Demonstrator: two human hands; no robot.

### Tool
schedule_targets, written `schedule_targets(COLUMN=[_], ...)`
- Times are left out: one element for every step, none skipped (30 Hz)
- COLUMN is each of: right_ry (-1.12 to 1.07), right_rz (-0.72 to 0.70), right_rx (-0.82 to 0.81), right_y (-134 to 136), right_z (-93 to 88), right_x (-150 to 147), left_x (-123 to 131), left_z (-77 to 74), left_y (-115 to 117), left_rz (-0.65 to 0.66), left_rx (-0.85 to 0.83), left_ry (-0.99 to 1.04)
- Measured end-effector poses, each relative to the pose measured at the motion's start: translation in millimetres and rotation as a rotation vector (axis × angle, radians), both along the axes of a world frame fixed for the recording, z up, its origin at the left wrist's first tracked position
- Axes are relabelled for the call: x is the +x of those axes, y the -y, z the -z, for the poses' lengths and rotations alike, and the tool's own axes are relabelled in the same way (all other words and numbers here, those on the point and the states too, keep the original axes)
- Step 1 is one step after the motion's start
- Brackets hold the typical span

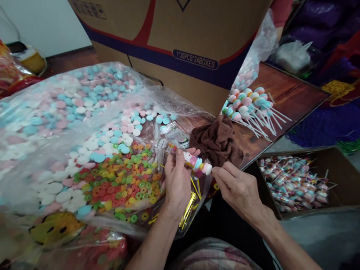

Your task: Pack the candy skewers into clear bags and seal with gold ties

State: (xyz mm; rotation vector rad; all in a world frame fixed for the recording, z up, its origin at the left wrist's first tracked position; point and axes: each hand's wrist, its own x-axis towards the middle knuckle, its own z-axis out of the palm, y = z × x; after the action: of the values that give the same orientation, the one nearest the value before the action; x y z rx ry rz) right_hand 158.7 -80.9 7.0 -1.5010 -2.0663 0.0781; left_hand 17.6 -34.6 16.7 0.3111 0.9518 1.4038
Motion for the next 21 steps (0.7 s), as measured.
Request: schedule_targets(right_ry=[-0.037, -0.098, -0.177, -0.261, -0.341, -0.408, -0.461, -0.502, -0.535, -0.564, -0.592, -0.62, -0.65, -0.68, -0.712, -0.748, -0.793, -0.856, -0.936, -1.032, -1.133], right_rz=[-0.006, -0.014, -0.024, -0.034, -0.039, -0.038, -0.031, -0.021, -0.007, 0.007, 0.019, 0.029, 0.036, 0.039, 0.042, 0.043, 0.043, 0.044, 0.044, 0.043, 0.039], right_rx=[-0.028, -0.072, -0.121, -0.172, -0.221, -0.264, -0.301, -0.334, -0.363, -0.391, -0.412, -0.43, -0.446, -0.464, -0.485, -0.515, -0.559, -0.619, -0.69, -0.771, -0.854], right_y=[1, 1, 2, 2, 3, 3, 3, 2, 2, 1, 1, 0, 0, -1, -1, -1, 0, 0, 0, 0, 0], right_z=[-0.5, -1.2, -2.2, -3.3, -4.5, -5.6, -6.6, -7.4, -8.0, -8.4, -8.5, -8.4, -8.0, -7.5, -6.9, -6.3, -6.0, -5.8, -5.9, -6.1, -6.3], right_x=[-2, -3, -5, -6, -6, -7, -8, -9, -11, -12, -14, -17, -19, -21, -23, -23, -24, -23, -22, -20, -17], left_x=[1, 1, 1, 1, 2, 2, 3, 3, 4, 5, 6, 6, 6, 5, 4, 3, 1, -1, -2, -4, -4], left_z=[-0.3, -0.1, 0.5, 1.3, 2.3, 3.3, 4.1, 4.8, 5.4, 5.9, 6.2, 6.4, 6.5, 6.4, 6.3, 6.1, 5.8, 5.6, 5.5, 5.5, 5.6], left_y=[1, 2, 2, 3, 3, 3, 3, 4, 4, 4, 4, 4, 4, 4, 3, 3, 2, 1, 1, 0, 0], left_rz=[0.004, 0.011, 0.018, 0.026, 0.032, 0.037, 0.042, 0.047, 0.052, 0.057, 0.061, 0.067, 0.075, 0.081, 0.087, 0.093, 0.095, 0.096, 0.097, 0.102, 0.11], left_rx=[0.009, 0.023, 0.04, 0.058, 0.075, 0.086, 0.09, 0.088, 0.084, 0.08, 0.077, 0.075, 0.073, 0.07, 0.064, 0.058, 0.053, 0.052, 0.053, 0.056, 0.061], left_ry=[-0.002, -0.002, -0.001, 0.003, 0.009, 0.014, 0.016, 0.013, 0.007, -0.001, -0.008, -0.015, -0.019, -0.019, -0.014, -0.004, 0.009, 0.025, 0.043, 0.061, 0.079])
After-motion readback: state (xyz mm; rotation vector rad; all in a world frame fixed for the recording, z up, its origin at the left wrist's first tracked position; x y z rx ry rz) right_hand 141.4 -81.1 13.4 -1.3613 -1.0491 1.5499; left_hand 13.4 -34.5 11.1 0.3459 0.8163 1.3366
